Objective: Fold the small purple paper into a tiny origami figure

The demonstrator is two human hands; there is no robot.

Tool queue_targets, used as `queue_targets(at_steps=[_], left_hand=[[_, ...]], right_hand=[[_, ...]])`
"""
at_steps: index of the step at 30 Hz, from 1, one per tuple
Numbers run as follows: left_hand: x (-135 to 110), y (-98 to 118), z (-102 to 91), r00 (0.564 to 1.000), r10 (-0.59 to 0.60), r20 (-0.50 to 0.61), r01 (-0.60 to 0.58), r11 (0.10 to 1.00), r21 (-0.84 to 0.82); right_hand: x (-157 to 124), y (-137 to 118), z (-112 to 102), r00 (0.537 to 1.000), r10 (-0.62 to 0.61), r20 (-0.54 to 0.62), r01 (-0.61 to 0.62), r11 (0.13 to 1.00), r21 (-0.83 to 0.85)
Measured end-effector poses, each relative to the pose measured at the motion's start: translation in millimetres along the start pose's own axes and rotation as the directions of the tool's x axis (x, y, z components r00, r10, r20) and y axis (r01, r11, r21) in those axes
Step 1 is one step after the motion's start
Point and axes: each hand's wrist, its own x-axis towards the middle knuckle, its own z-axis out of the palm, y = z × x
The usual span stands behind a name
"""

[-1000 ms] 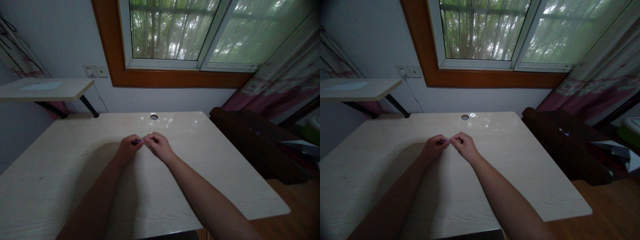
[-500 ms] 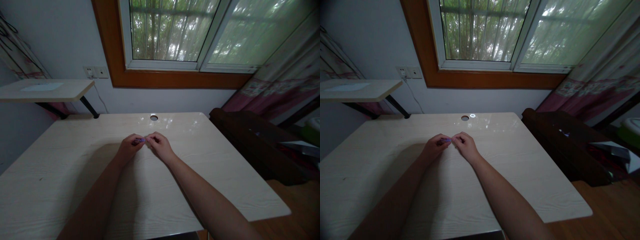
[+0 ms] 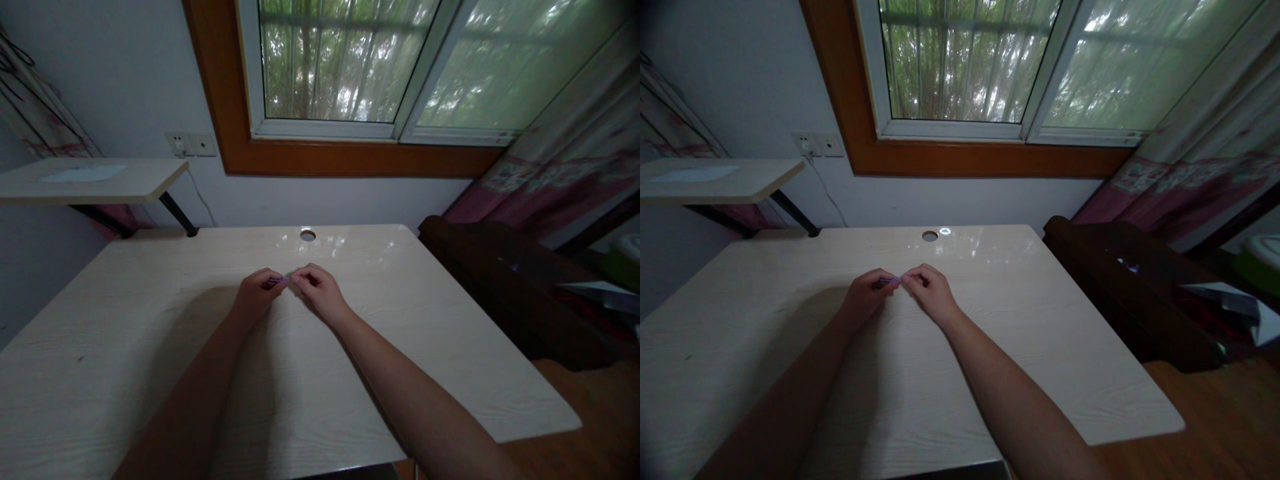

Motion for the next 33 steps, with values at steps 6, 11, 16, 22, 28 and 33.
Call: queue_targets(at_steps=[6, 11, 16, 22, 28, 33], left_hand=[[-0.2, -2.3, 0.1, 1.000, -0.022, -0.002, 0.021, 1.000, -0.012], [-0.5, -4.3, 0.5, 0.998, -0.063, 0.010, 0.063, 0.997, -0.038], [-0.5, -5.4, 1.1, 0.998, -0.057, 0.017, 0.058, 0.996, -0.073], [0.2, -3.0, 1.2, 0.999, -0.054, 0.003, 0.054, 0.993, -0.105], [0.6, -0.2, 0.8, 0.998, -0.068, -0.020, 0.064, 0.989, -0.131], [0.9, -6.3, 1.8, 0.997, -0.065, -0.046, 0.059, 0.992, -0.115]], right_hand=[[0.1, -2.2, 0.0, 1.000, -0.016, 0.013, 0.016, 0.998, -0.053], [0.5, -2.9, 0.0, 1.000, -0.019, 0.010, 0.020, 0.997, -0.070], [0.2, -3.6, 0.0, 1.000, -0.026, 0.001, 0.026, 0.997, -0.079], [0.4, -0.2, 1.0, 0.999, 0.015, -0.031, -0.015, 1.000, -0.001], [0.8, 1.3, 1.6, 0.999, 0.028, -0.043, -0.026, 0.999, 0.044], [0.9, -2.0, 1.2, 1.000, 0.010, -0.028, -0.010, 1.000, 0.003]])
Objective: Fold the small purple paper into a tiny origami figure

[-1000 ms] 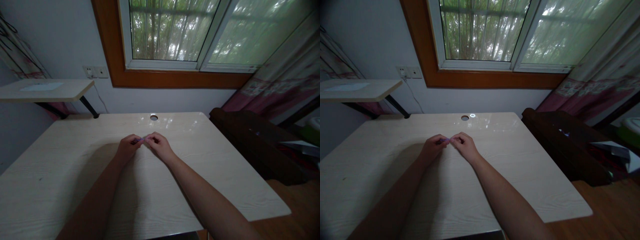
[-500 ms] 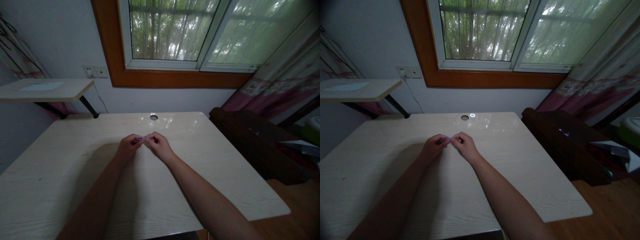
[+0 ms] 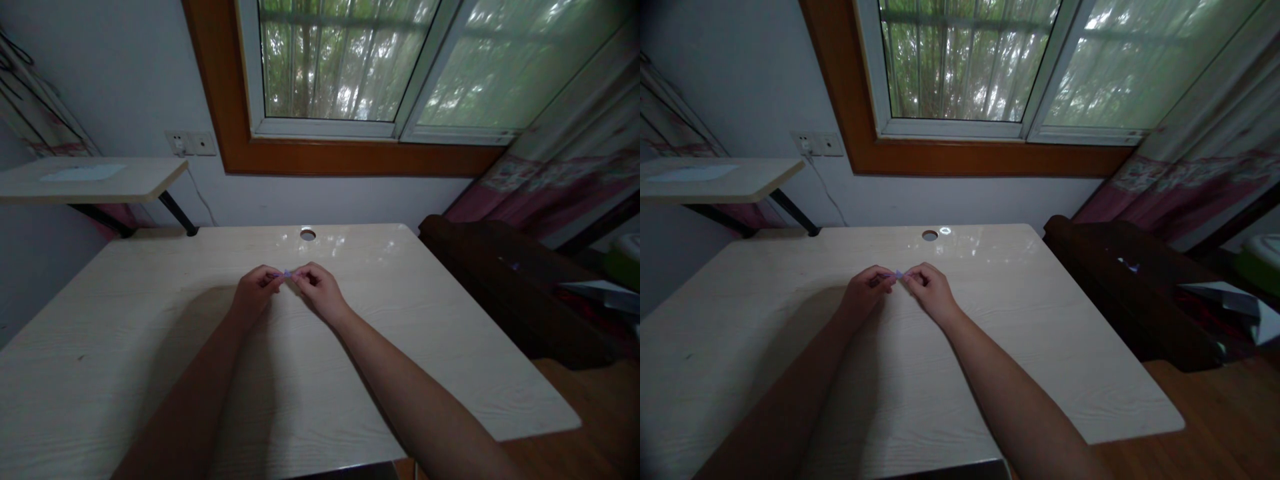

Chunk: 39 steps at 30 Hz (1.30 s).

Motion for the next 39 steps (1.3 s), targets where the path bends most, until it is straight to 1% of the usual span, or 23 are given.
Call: queue_targets(at_steps=[6, 15, 21, 27, 32, 39], left_hand=[[0.0, -1.1, -1.7, 1.000, 0.011, -0.002, -0.011, 1.000, 0.028], [-0.2, 0.2, -2.1, 0.998, 0.058, -0.004, -0.057, 0.997, 0.060], [0.3, -0.1, -1.0, 0.999, 0.041, 0.015, -0.042, 0.998, 0.057], [0.9, -3.4, -1.3, 0.999, 0.032, 0.025, -0.032, 0.999, 0.025], [0.6, -1.6, -1.9, 0.999, 0.033, 0.029, -0.033, 0.999, 0.022], [0.7, 0.7, -1.7, 0.999, 0.027, 0.040, -0.028, 0.999, 0.027]], right_hand=[[-0.3, -2.2, -0.5, 0.999, -0.033, -0.009, 0.033, 0.999, 0.000], [-1.6, -2.0, 2.2, 0.999, 0.032, -0.015, -0.031, 0.996, 0.089], [-1.3, -1.0, 0.9, 1.000, 0.025, 0.002, -0.025, 0.999, 0.048], [-1.2, 0.4, 1.7, 1.000, 0.013, 0.008, -0.013, 0.999, 0.044], [-0.9, 2.1, 2.1, 1.000, 0.018, 0.014, -0.018, 0.999, 0.038], [-0.9, 0.2, 1.4, 1.000, -0.011, 0.017, 0.011, 1.000, 0.019]])
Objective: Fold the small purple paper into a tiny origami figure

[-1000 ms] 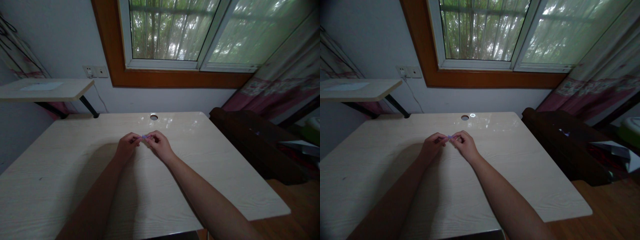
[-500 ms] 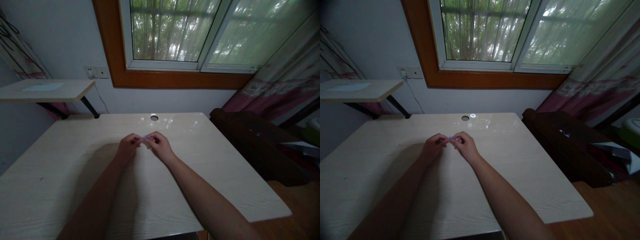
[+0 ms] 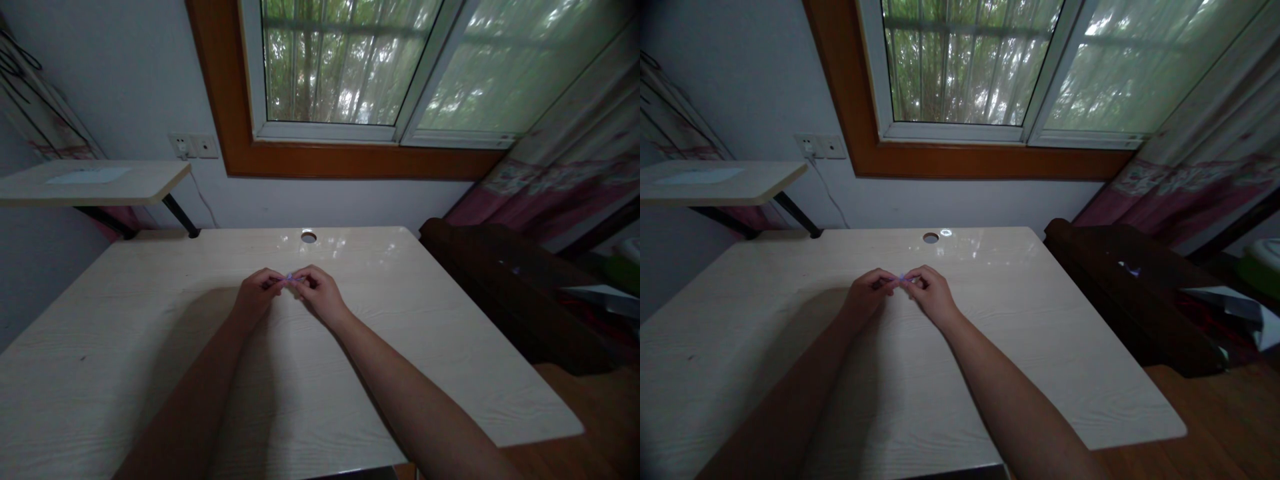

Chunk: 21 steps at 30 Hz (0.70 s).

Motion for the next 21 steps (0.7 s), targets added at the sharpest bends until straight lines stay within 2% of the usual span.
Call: queue_targets(at_steps=[21], left_hand=[[-2.2, -0.9, 1.1, 0.998, 0.060, -0.030, -0.061, 0.998, -0.029]], right_hand=[[0.2, -2.7, -0.7, 1.000, 0.001, -0.015, -0.001, 1.000, -0.022]])
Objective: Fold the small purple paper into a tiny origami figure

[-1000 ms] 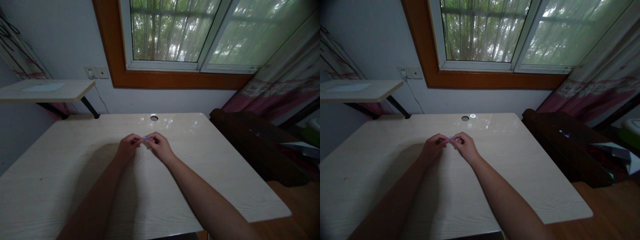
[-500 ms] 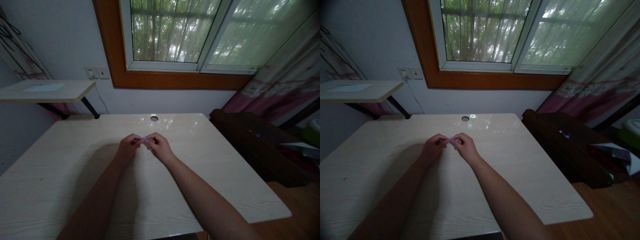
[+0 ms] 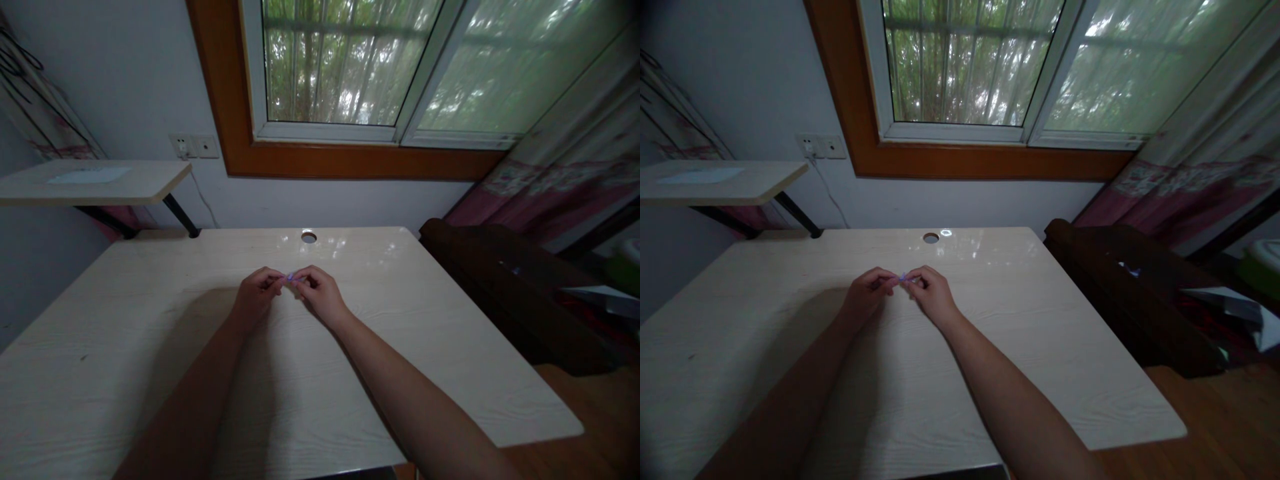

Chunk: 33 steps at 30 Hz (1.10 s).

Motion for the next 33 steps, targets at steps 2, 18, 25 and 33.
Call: queue_targets(at_steps=[2, 18, 25, 33], left_hand=[[0.1, 0.0, 0.0, 1.000, 0.001, -0.004, -0.001, 1.000, 0.001], [1.2, 4.9, -0.9, 0.999, -0.027, -0.026, 0.026, 0.999, -0.039], [-1.8, 9.6, -3.2, 1.000, -0.026, -0.008, 0.025, 0.997, -0.070], [-1.0, 6.9, -2.9, 1.000, -0.018, -0.001, 0.018, 0.996, -0.091]], right_hand=[[-0.2, 0.6, -0.2, 1.000, -0.005, 0.001, 0.005, 1.000, -0.002], [-0.1, 3.5, 0.8, 1.000, -0.013, 0.023, 0.013, 1.000, 0.009], [0.4, 5.6, -0.1, 1.000, -0.015, 0.022, 0.016, 1.000, -0.019], [-0.1, 5.1, -0.4, 1.000, -0.014, 0.013, 0.014, 1.000, -0.019]])
